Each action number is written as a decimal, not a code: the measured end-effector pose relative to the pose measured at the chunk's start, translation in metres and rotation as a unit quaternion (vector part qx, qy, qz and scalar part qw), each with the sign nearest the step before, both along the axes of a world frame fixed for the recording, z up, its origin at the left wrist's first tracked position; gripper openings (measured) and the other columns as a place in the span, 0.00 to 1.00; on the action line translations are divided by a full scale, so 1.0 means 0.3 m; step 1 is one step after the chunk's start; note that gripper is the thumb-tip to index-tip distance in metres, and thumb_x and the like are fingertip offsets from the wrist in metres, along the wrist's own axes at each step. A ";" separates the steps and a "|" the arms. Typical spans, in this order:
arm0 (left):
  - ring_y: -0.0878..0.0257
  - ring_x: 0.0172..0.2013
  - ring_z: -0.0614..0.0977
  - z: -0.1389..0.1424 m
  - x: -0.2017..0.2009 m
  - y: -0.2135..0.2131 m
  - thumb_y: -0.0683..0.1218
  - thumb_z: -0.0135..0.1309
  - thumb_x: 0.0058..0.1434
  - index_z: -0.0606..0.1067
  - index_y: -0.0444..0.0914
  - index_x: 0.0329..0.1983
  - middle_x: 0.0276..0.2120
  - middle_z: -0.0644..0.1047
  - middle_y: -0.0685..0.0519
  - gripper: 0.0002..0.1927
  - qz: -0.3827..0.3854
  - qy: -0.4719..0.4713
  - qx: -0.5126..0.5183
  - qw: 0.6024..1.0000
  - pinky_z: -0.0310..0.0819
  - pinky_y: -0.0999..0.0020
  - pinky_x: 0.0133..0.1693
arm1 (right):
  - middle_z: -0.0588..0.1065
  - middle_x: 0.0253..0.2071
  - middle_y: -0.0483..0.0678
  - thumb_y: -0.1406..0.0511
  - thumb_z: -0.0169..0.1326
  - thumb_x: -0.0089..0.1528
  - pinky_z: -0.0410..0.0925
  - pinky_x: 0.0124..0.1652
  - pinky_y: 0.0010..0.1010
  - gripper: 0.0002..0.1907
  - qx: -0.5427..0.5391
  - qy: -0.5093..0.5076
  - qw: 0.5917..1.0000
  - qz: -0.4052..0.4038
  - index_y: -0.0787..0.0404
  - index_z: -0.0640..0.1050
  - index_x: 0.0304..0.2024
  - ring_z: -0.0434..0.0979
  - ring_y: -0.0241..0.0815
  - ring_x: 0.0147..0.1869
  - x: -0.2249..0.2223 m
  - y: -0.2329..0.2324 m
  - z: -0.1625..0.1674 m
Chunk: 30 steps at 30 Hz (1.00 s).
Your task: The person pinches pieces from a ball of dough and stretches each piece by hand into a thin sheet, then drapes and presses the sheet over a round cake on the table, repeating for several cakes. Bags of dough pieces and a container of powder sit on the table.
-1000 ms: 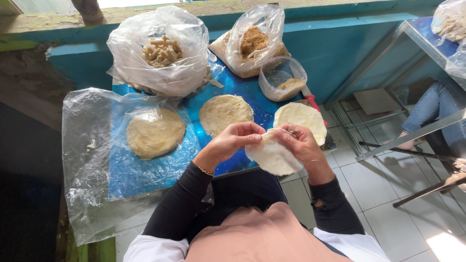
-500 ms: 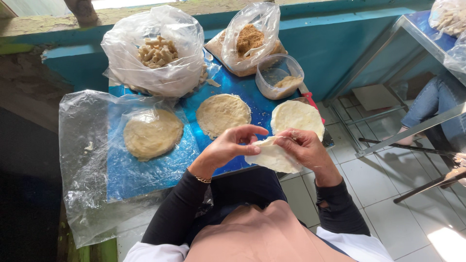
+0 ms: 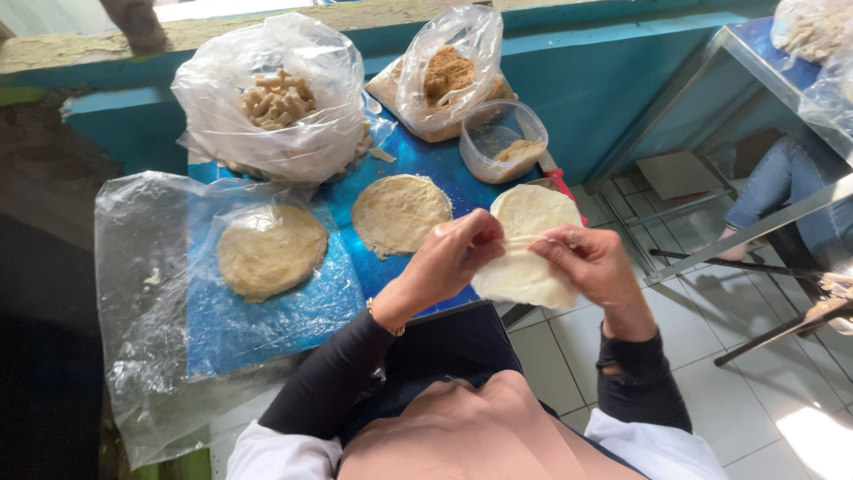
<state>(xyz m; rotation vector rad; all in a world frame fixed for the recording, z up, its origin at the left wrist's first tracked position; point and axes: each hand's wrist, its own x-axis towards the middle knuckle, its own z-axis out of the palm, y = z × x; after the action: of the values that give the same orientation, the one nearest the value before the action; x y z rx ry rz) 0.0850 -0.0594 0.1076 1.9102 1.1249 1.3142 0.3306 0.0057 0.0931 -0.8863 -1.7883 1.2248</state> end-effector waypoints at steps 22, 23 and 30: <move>0.57 0.43 0.78 -0.194 0.061 0.255 0.42 0.59 0.60 0.81 0.42 0.39 0.37 0.78 0.56 0.05 -0.005 0.195 0.155 0.968 0.70 0.61 0.47 | 0.80 0.43 0.40 0.71 0.60 0.57 0.66 0.57 0.41 0.16 0.409 -0.261 0.867 -0.107 0.51 0.84 0.46 0.77 0.44 0.53 0.098 0.074 -0.110; 0.57 0.43 0.77 -0.194 0.058 0.249 0.42 0.60 0.60 0.81 0.43 0.39 0.36 0.78 0.56 0.05 0.002 0.203 0.149 0.968 0.69 0.62 0.47 | 0.80 0.44 0.40 0.72 0.59 0.56 0.66 0.58 0.42 0.17 0.417 -0.269 0.862 -0.106 0.51 0.83 0.46 0.77 0.44 0.53 0.098 0.064 -0.116; 0.60 0.45 0.78 -0.205 0.049 0.207 0.42 0.60 0.59 0.80 0.44 0.37 0.37 0.79 0.59 0.04 0.022 0.246 0.203 0.947 0.67 0.59 0.57 | 0.80 0.49 0.41 0.75 0.56 0.56 0.65 0.61 0.43 0.22 0.460 -0.281 0.834 -0.118 0.53 0.82 0.51 0.77 0.44 0.55 0.094 0.006 -0.143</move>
<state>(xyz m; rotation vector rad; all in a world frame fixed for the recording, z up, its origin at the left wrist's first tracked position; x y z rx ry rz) 0.0996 0.0028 0.0463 2.6376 1.1959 1.1902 0.3588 0.0074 0.0502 -0.8571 -2.2759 -0.1697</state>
